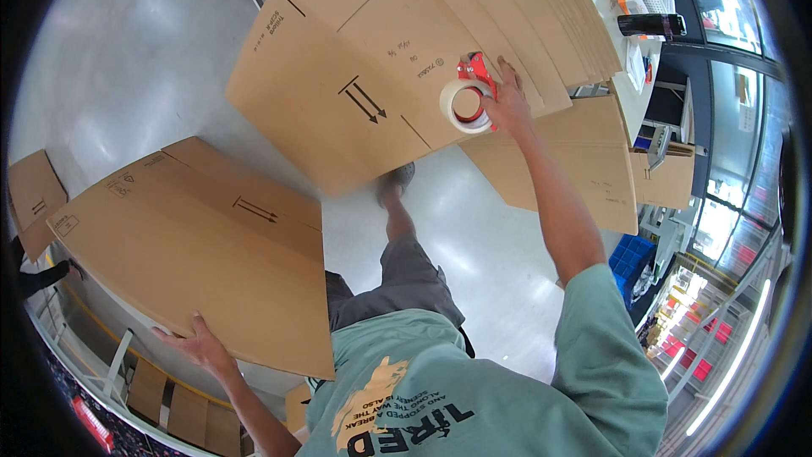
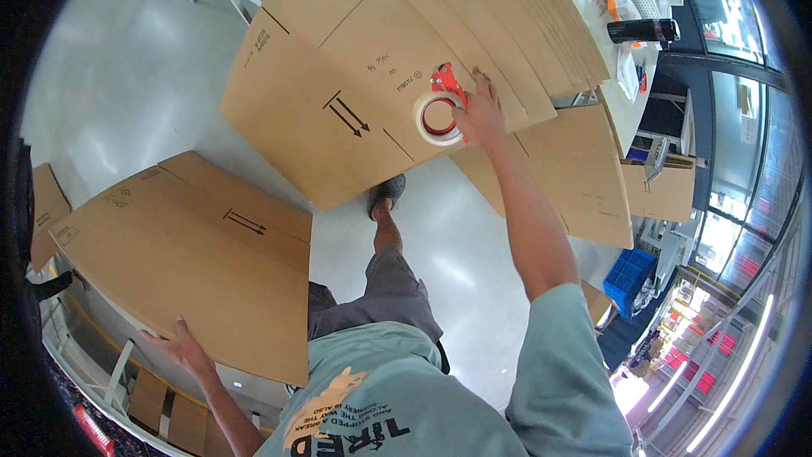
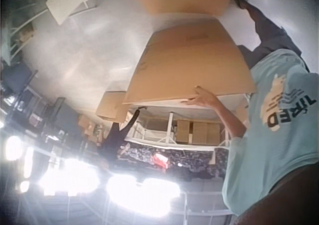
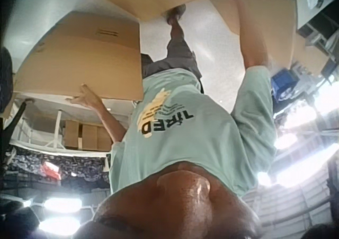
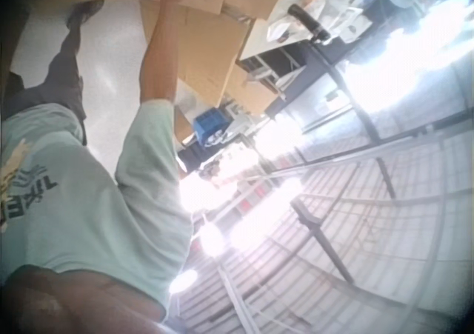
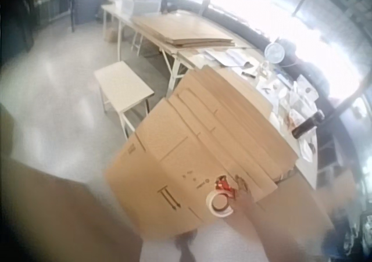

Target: The person picks up flat cardboard sheets, folds them into box shapes, and secures the seams with a tape gun. They then stack the finished boxes and continue the process with additional sheets.

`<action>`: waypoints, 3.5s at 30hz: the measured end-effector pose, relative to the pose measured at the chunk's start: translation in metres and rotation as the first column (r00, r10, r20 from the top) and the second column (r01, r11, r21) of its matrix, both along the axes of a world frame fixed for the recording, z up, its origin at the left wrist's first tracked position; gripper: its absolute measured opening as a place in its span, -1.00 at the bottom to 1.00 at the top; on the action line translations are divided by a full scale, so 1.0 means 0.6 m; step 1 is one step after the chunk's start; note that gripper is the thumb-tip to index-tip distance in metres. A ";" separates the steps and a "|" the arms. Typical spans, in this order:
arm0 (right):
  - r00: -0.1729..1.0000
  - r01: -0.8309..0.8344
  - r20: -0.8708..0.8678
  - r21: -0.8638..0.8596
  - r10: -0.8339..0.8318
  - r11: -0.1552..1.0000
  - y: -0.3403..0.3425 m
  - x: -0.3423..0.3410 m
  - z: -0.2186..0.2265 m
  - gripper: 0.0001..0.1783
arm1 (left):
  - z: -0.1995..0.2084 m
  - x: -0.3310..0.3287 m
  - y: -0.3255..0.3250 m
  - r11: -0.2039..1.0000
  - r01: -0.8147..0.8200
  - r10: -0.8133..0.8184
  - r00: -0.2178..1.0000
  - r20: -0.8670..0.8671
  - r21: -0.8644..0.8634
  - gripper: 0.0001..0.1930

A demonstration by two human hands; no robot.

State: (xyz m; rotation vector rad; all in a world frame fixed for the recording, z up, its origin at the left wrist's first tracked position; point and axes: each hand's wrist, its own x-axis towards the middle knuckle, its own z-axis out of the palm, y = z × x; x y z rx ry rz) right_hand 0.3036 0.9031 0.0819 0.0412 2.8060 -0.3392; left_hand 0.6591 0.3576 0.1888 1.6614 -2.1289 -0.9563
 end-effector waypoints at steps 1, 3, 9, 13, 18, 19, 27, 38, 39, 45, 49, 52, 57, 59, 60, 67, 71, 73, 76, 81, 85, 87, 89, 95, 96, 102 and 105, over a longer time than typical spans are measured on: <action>0.999 -0.029 0.031 0.057 0.028 0.998 0.011 -0.018 -0.010 -0.37 | -0.001 0.007 -0.005 0.989 -0.043 0.052 0.997 -0.059 0.142 -0.44; 0.996 -0.009 0.084 0.037 0.006 0.999 0.030 -0.037 -0.031 -0.40 | -0.001 0.018 -0.014 0.880 -0.046 0.149 0.972 -0.183 0.472 -0.48; 0.982 0.044 0.183 0.036 -0.050 0.998 0.064 -0.023 -0.098 -0.38 | 0.004 0.011 -0.002 0.876 0.065 0.065 0.966 -0.251 0.478 -0.57; 0.985 0.006 0.172 0.013 -0.008 1.000 0.067 -0.019 -0.108 -0.42 | 0.007 -0.014 0.026 0.904 0.085 -0.008 0.983 -0.181 0.420 -0.62; 0.992 0.033 0.120 -0.079 -0.023 0.996 0.071 -0.041 -0.109 -0.36 | 0.011 -0.034 0.045 0.887 0.126 -0.007 0.965 -0.261 0.444 -0.64; 0.993 0.026 0.117 -0.221 0.000 0.975 0.072 -0.045 -0.111 -0.32 | 0.011 -0.036 0.047 0.905 0.123 -0.023 0.970 -0.244 0.406 -0.64; 0.945 0.319 0.217 -0.452 -0.244 0.833 0.065 -0.046 -0.099 -0.17 | 0.003 -0.087 0.051 0.892 0.196 -0.104 0.966 -0.238 0.406 -0.56; 0.936 0.308 0.272 -0.332 -0.222 0.892 0.016 0.065 0.049 -0.42 | 0.009 -0.175 0.112 0.692 0.622 -0.614 0.774 0.152 -0.366 -0.30; 0.972 0.222 0.166 -0.406 -0.168 0.886 -0.011 0.095 0.076 -0.39 | 0.014 -0.184 0.114 0.581 0.702 -0.667 0.701 0.254 -0.411 -0.30; 0.870 0.423 0.487 -0.650 -0.082 0.632 -0.165 0.267 0.254 -0.35 | 0.039 -0.249 0.140 0.465 0.863 -0.784 0.506 0.359 -0.200 -0.38; 0.657 0.627 0.748 -0.608 0.088 0.488 -0.229 0.335 0.285 -0.52 | 0.044 -0.286 0.153 0.616 0.788 -0.769 0.598 0.227 0.011 -0.38; 0.504 0.703 0.845 -0.521 0.178 0.485 -0.254 0.359 0.275 -0.54 | 0.049 -0.294 0.153 0.686 0.725 -0.722 0.667 0.184 0.062 -0.37; 0.572 0.703 0.793 -0.606 0.211 0.373 -0.245 0.353 0.263 -0.56 | 0.052 -0.279 0.152 0.752 0.659 -0.636 0.719 0.280 0.015 -0.38; 0.614 0.686 0.772 -0.624 0.164 0.374 -0.231 0.338 0.264 -0.60 | 0.049 -0.272 0.150 0.767 0.642 -0.624 0.749 0.224 -0.007 -0.36; 0.627 0.675 0.766 -0.624 0.142 0.394 -0.224 0.329 0.264 -0.62 | 0.048 -0.269 0.148 0.763 0.647 -0.623 0.741 0.248 -0.016 -0.36; 0.736 0.594 0.676 -0.662 0.022 0.457 -0.209 0.303 0.266 -0.61 | 0.041 -0.261 0.144 0.768 0.639 -0.600 0.738 0.310 -0.036 -0.38; 0.735 0.571 0.678 -0.604 -0.019 0.556 -0.202 0.297 0.252 -0.51 | 0.041 -0.258 0.148 0.774 0.628 -0.584 0.755 0.297 -0.076 -0.42; 0.769 0.532 0.639 -0.616 -0.027 0.582 -0.188 0.278 0.229 -0.42 | 0.039 -0.255 0.150 0.767 0.634 -0.584 0.755 0.300 -0.102 -0.42; 0.870 0.303 0.493 -0.528 -0.004 0.794 -0.138 0.201 0.170 -0.32 | 0.034 -0.250 0.149 0.761 0.635 -0.592 0.763 0.258 -0.131 -0.41; 0.996 -0.083 -0.025 -0.052 0.081 0.995 -0.032 0.012 0.049 -0.43 | 0.022 -0.241 0.140 0.761 0.628 -0.588 0.774 0.234 -0.162 -0.40; 0.999 0.040 0.018 0.070 -0.041 0.997 0.031 -0.092 0.003 -0.48 | 0.014 -0.233 0.132 0.709 0.675 -0.595 0.728 0.340 -0.205 -0.39; 0.994 0.079 0.075 0.077 -0.085 0.994 0.040 -0.104 -0.010 -0.47 | 0.011 -0.229 0.129 0.703 0.680 -0.592 0.723 0.356 -0.210 -0.38; 0.978 0.138 0.149 0.071 -0.147 0.988 0.042 -0.100 -0.021 -0.46 | 0.007 -0.226 0.127 0.708 0.676 -0.605 0.730 0.318 -0.203 -0.38; 0.982 0.187 0.012 -0.006 -0.187 0.982 0.055 -0.093 -0.025 -0.48 | 0.006 -0.228 0.127 0.718 0.669 -0.593 0.732 0.334 -0.191 -0.37; 0.975 0.202 0.107 -0.081 -0.193 0.976 0.058 -0.088 -0.018 -0.48 | 0.008 -0.230 0.129 0.722 0.667 -0.585 0.730 0.352 -0.184 -0.36; 0.932 0.349 0.267 -0.486 -0.244 0.801 0.032 0.075 0.088 -0.55 | 0.027 -0.252 0.152 0.776 0.615 -0.594 0.787 0.167 -0.138 -0.33; 0.852 0.513 0.420 -0.553 -0.312 0.657 -0.015 0.216 0.143 -0.61 | 0.034 -0.258 0.159 0.679 0.682 -0.651 0.731 0.205 -0.272 -0.36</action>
